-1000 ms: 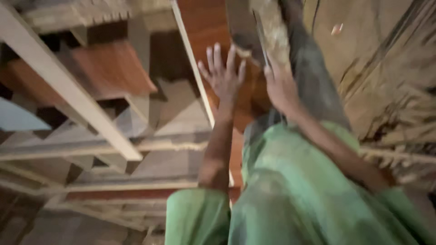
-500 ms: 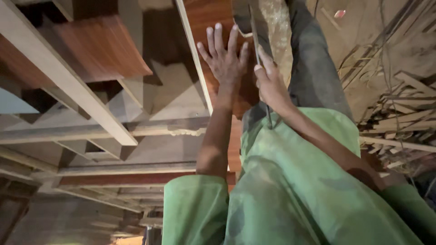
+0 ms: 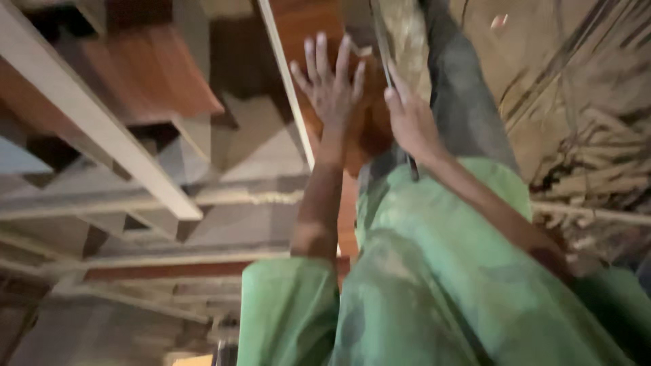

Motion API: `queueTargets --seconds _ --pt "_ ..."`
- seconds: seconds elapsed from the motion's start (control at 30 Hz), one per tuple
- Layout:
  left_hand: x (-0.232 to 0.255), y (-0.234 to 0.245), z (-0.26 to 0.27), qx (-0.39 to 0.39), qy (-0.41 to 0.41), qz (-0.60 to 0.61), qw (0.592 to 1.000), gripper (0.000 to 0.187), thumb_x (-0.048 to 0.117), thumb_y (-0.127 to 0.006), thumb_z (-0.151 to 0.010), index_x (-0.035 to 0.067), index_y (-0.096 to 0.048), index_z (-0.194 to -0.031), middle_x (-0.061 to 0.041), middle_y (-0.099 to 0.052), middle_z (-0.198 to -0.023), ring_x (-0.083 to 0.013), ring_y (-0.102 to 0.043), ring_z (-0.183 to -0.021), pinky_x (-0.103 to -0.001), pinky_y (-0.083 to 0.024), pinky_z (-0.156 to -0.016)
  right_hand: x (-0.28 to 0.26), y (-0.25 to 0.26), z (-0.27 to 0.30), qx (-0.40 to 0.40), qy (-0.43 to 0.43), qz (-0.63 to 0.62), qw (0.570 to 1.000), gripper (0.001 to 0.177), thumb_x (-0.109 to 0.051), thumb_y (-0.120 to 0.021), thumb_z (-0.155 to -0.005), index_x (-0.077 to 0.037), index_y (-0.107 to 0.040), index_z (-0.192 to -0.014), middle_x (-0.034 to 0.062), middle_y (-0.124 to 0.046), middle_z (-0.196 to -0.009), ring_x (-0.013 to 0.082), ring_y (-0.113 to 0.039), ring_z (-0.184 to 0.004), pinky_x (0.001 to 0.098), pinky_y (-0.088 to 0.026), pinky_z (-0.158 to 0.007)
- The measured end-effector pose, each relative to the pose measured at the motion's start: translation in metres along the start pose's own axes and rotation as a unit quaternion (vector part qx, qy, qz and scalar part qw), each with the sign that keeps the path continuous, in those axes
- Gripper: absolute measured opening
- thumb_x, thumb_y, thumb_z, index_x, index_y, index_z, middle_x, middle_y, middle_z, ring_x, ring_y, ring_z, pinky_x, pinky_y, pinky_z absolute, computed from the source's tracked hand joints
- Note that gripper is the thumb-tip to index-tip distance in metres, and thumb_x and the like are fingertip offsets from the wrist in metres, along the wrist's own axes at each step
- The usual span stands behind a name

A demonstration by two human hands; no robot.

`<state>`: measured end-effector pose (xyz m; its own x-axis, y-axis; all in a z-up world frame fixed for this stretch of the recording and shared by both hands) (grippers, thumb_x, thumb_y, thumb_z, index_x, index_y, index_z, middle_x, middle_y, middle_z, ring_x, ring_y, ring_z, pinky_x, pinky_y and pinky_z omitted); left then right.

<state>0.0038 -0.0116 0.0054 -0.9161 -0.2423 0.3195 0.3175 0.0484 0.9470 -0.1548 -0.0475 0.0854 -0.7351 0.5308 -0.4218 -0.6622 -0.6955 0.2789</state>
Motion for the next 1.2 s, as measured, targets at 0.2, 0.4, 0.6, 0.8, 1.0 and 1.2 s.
queueTargets --seconds 0.2,0.4,0.6,0.8,1.0,1.2 --pt "0.003 -0.007 -0.010 -0.011 0.011 0.005 1.000 0.051 0.049 -0.061 -0.106 0.030 -0.049 -0.152 -0.006 -0.031 -0.165 -0.0278 -0.024 -0.159 -0.060 -0.008 -0.134 -0.024 -0.013 -0.011 0.135 0.207 -0.006 0.969 0.045 -0.015 -0.047 -0.114 -0.008 -0.039 -0.157 0.0352 -0.063 -0.123 0.0522 -0.061 -0.111 0.0553 -0.049 -0.093" --pt "0.005 0.001 -0.014 -0.010 0.010 0.006 1.000 0.049 0.049 -0.057 -0.108 0.030 -0.047 -0.152 -0.006 -0.030 -0.165 -0.0271 -0.021 -0.159 -0.060 -0.008 -0.134 -0.031 0.005 -0.020 0.050 0.035 0.157 0.986 0.055 -0.021 -0.050 -0.105 -0.015 -0.041 -0.159 0.0292 -0.069 -0.099 0.0503 -0.065 -0.088 0.0591 -0.050 -0.079" --pt "0.000 -0.002 -0.013 0.010 0.005 -0.026 1.000 0.050 0.052 -0.056 -0.107 0.031 -0.048 -0.152 -0.006 -0.033 -0.164 -0.0276 -0.025 -0.158 -0.059 -0.011 -0.131 -0.016 -0.006 -0.012 0.094 0.146 0.009 0.985 0.051 -0.017 -0.047 -0.109 -0.008 -0.040 -0.159 0.0328 -0.060 -0.140 0.0500 -0.060 -0.119 0.0521 -0.048 -0.096" --pt "0.001 -0.017 -0.034 0.026 -0.003 -0.011 1.000 0.052 0.051 -0.057 -0.108 0.031 -0.045 -0.154 -0.007 -0.031 -0.165 -0.0276 -0.025 -0.159 -0.060 -0.010 -0.132 -0.036 -0.002 -0.037 0.103 0.148 -0.034 0.983 0.050 -0.014 -0.045 -0.111 -0.002 -0.040 -0.159 0.0316 -0.058 -0.144 0.0468 -0.055 -0.134 0.0480 -0.043 -0.112" --pt "-0.006 -0.013 -0.027 0.030 -0.029 -0.012 0.999 0.054 0.053 -0.057 -0.107 0.029 -0.046 -0.154 -0.008 -0.031 -0.165 -0.0290 -0.025 -0.158 -0.060 -0.009 -0.132 -0.033 0.006 -0.042 0.034 0.038 0.106 0.993 0.053 -0.018 -0.041 -0.112 -0.010 -0.034 -0.164 0.0282 -0.051 -0.148 0.0448 -0.048 -0.137 0.0470 -0.039 -0.116" --pt "0.006 -0.002 -0.009 -0.052 0.024 -0.016 0.998 0.051 0.052 -0.057 -0.108 0.032 -0.048 -0.154 -0.005 -0.030 -0.168 -0.0268 -0.023 -0.161 -0.056 -0.008 -0.134 -0.035 -0.002 -0.016 0.050 0.098 -0.086 0.990 0.049 -0.020 -0.039 -0.114 -0.009 -0.034 -0.161 0.0238 -0.043 -0.162 0.0421 -0.040 -0.148 0.0453 -0.035 -0.119"
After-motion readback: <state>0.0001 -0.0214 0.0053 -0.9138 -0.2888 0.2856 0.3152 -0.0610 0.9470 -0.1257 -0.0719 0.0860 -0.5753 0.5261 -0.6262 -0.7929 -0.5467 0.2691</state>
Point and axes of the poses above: each hand's wrist, its own z-axis away from the middle knuckle, its own y-axis out of the back of the hand, x = y × z, the point moved 3 cm from there along -z, towards the middle knuckle
